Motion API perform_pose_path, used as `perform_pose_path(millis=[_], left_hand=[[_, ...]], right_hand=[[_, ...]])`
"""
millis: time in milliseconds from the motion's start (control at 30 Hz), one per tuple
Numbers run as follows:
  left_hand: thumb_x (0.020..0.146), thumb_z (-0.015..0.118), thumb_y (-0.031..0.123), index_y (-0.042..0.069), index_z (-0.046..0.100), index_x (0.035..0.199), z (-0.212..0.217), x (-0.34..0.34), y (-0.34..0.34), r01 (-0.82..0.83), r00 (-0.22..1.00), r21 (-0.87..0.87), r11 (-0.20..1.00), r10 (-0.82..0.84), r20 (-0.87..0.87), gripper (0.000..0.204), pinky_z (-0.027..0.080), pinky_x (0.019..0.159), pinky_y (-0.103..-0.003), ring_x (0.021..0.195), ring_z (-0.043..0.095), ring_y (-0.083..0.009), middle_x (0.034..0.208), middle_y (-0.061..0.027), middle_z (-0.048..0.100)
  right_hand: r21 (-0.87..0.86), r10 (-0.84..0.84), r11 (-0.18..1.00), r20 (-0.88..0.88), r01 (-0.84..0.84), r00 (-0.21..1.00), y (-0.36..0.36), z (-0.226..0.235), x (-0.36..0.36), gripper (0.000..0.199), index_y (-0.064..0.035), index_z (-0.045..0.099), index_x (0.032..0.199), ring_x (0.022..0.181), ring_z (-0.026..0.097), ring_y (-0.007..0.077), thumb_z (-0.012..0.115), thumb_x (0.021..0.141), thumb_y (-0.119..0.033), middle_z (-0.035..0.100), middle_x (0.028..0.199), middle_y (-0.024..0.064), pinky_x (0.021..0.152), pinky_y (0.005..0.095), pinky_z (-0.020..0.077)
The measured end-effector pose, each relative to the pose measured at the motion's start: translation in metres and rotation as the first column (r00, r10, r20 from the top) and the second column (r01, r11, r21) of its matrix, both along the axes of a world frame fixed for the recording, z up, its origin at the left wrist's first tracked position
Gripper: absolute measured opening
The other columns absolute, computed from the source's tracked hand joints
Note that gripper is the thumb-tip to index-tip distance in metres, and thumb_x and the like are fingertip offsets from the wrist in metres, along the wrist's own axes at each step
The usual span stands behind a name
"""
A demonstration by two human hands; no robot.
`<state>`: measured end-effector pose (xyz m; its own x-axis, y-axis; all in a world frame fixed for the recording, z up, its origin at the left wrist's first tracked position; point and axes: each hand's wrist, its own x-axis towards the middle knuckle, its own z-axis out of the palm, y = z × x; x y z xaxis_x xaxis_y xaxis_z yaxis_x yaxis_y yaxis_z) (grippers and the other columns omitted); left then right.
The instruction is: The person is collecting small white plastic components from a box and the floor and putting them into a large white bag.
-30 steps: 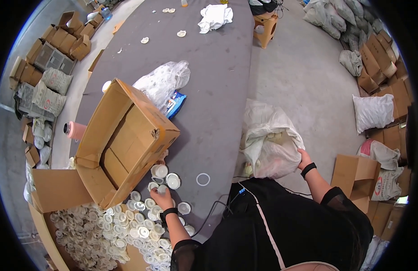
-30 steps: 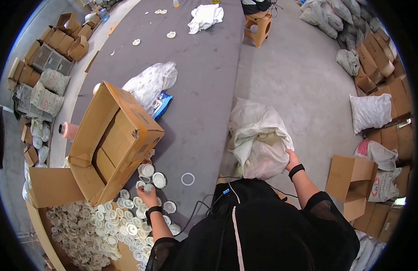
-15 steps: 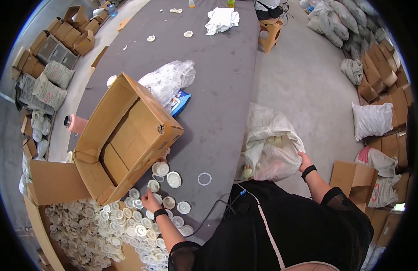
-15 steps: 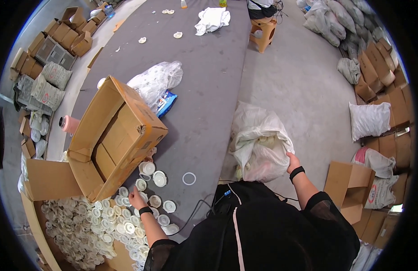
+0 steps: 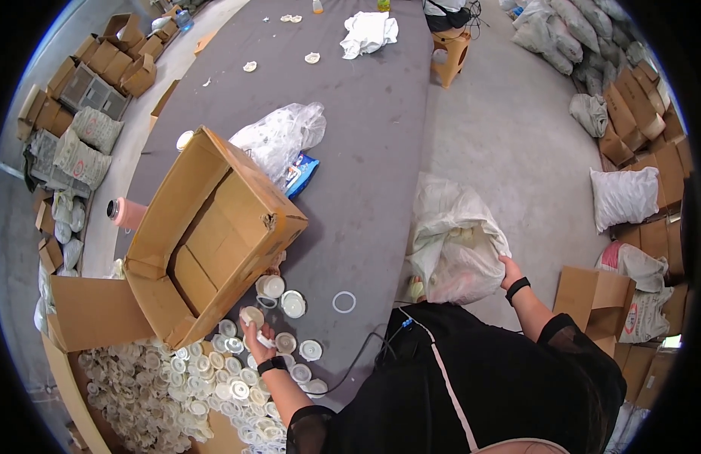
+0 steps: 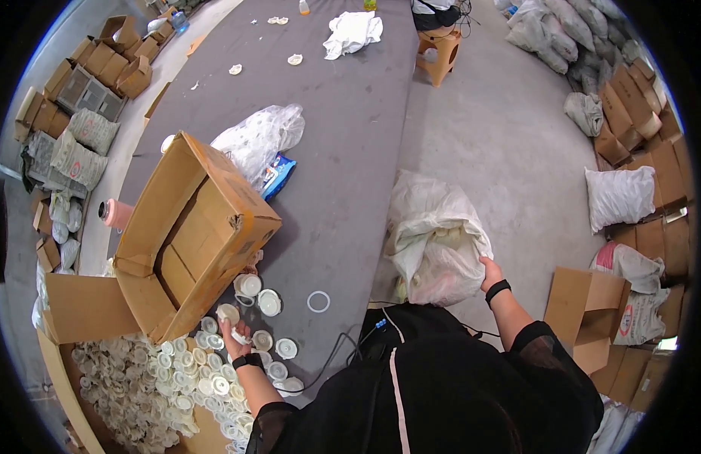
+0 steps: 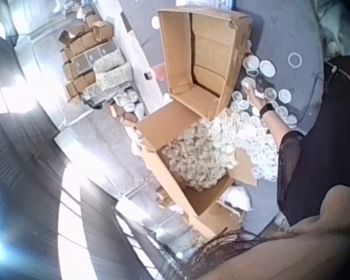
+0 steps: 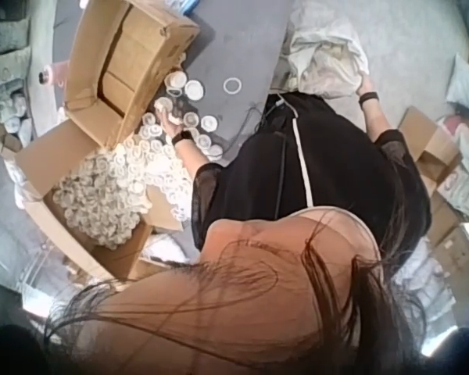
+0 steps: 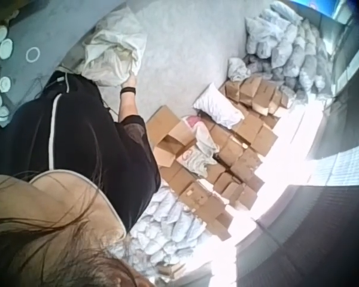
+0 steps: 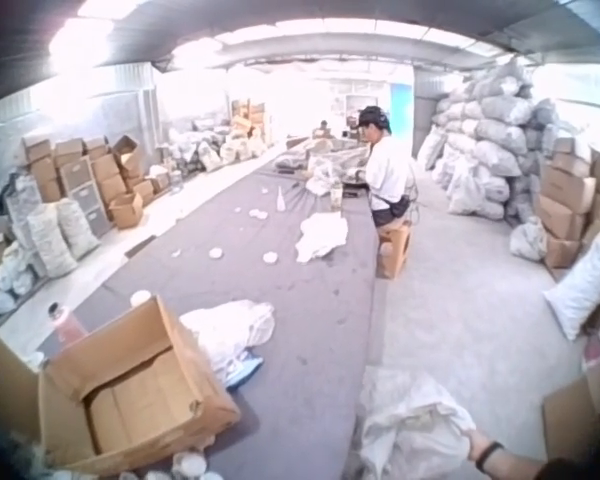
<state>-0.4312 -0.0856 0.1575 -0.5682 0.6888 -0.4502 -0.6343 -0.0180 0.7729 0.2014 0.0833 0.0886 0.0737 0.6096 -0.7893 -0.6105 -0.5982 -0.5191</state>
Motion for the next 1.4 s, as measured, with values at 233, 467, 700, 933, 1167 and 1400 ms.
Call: perform_pose_path(millis=[233,467,700,933,1167,1400], left_hand=[[0.082,0.043,0.052,0.013,0.030,0.127,0.005,0.019,-0.009,-0.015,0.944,0.408,0.913,-0.122,0.307,0.062,0.026,0.034,-0.019,0.044,0.033,-0.0094,0.092,-0.0113,0.052],[0.081,0.048,0.048,0.011,0.041,0.117,-0.019,0.016,-0.017,0.006,0.973,0.226,0.974,-0.058,0.225,0.053,0.030,0.039,-0.021,0.053,0.041,-0.0109,0.095,-0.0086,0.055],[0.080,0.052,0.036,0.015,0.043,0.116,-0.010,0.025,-0.013,0.011,0.990,0.086,0.996,-0.022,0.140,0.043,0.034,0.044,-0.023,0.062,0.049,-0.0122,0.101,-0.0067,0.056],[0.077,0.055,0.025,0.010,0.044,0.111,-0.036,0.014,-0.024,0.014,0.998,0.056,0.998,-0.018,0.055,0.039,0.041,0.056,-0.025,0.069,0.052,-0.0153,0.100,-0.0097,0.056],[0.071,0.061,0.020,0.003,0.046,0.093,-0.024,0.039,0.001,0.091,0.928,-0.346,0.934,-0.206,-0.312,0.032,0.044,0.070,-0.029,0.076,0.053,-0.0179,0.085,-0.0099,0.054],[0.062,0.067,0.046,0.001,0.050,0.100,0.016,0.067,0.044,-0.265,0.198,-0.704,0.658,-0.678,-0.708,0.061,0.044,0.073,-0.041,0.085,0.055,-0.0359,0.093,-0.0231,0.055]], right_hand=[[-0.048,0.022,0.999,0.050,-0.019,0.999,0.009,0.008,-0.016,0.040,0.0013,0.042,0.115,0.099,0.051,0.0324,0.046,0.079,-0.013,0.052,0.110,0.0177,0.090,0.0433,0.0390],[-0.003,0.036,0.999,-0.004,-0.036,0.999,0.008,0.004,-0.012,0.040,0.0013,0.041,0.116,0.100,0.051,0.0321,0.046,0.079,-0.013,0.052,0.110,0.0176,0.090,0.0438,0.0388],[0.029,0.046,0.999,-0.031,-0.045,0.998,0.004,0.001,-0.010,0.042,0.0011,0.040,0.117,0.101,0.050,0.0325,0.045,0.078,-0.013,0.051,0.112,0.0182,0.091,0.0439,0.0382],[0.008,0.035,0.999,-0.012,-0.035,0.999,0.006,0.003,-0.013,0.042,0.0009,0.040,0.118,0.101,0.050,0.0327,0.045,0.078,-0.013,0.051,0.112,0.0178,0.091,0.0441,0.0380],[0.006,0.034,0.999,0.000,-0.034,0.999,0.004,0.003,-0.010,0.042,0.0011,0.040,0.118,0.101,0.050,0.0327,0.046,0.078,-0.013,0.051,0.112,0.0180,0.090,0.0446,0.0382],[0.001,0.030,1.000,-0.018,-0.030,0.999,0.004,-0.003,-0.005,0.043,0.0013,0.040,0.117,0.101,0.050,0.0326,0.046,0.078,-0.012,0.051,0.111,0.0177,0.090,0.0441,0.0384]])
